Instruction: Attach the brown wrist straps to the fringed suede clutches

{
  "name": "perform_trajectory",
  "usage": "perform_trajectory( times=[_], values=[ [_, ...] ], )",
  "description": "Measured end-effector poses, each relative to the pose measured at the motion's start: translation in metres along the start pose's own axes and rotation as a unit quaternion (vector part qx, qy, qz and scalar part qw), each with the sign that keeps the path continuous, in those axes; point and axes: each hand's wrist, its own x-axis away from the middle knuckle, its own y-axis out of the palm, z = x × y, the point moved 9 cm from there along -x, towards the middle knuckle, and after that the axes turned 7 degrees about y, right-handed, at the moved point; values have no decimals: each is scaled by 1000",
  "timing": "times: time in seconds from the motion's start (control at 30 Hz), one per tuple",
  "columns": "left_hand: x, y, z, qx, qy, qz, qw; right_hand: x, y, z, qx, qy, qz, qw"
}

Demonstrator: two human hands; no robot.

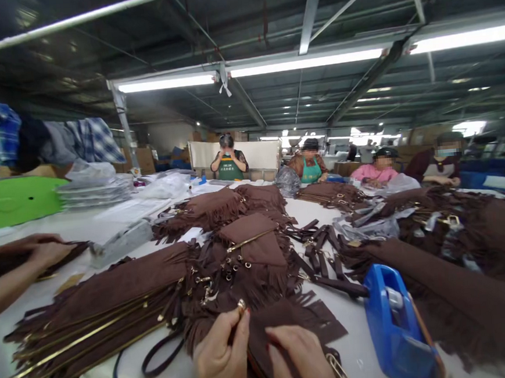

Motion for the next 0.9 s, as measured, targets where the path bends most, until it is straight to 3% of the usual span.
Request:
perform_trajectory(
  times=[0.13, 0.3, 0.57, 0.73, 0.8, 0.9],
  values=[
    [11, 4, 28, -36, 180, -15, 983, -25, 7, -17, -65, 70, -31, 995],
    [29, 3, 42, -152, 313, 17, 938, -19, 13, -12, -60, 133, -45, 988],
    [39, 12, 58, -239, 390, -7, 889, -10, 20, 15, -10, 244, -106, 964],
    [46, 17, 51, -251, 412, -33, 876, -1, 31, 37, -21, 347, -137, 927],
    [49, 16, 44, -246, 403, -29, 881, 1, 33, 42, -49, 381, -129, 914],
    [47, 15, 23, -186, 322, -44, 927, 4, 38, 46, -100, 419, -129, 893]
  ],
)
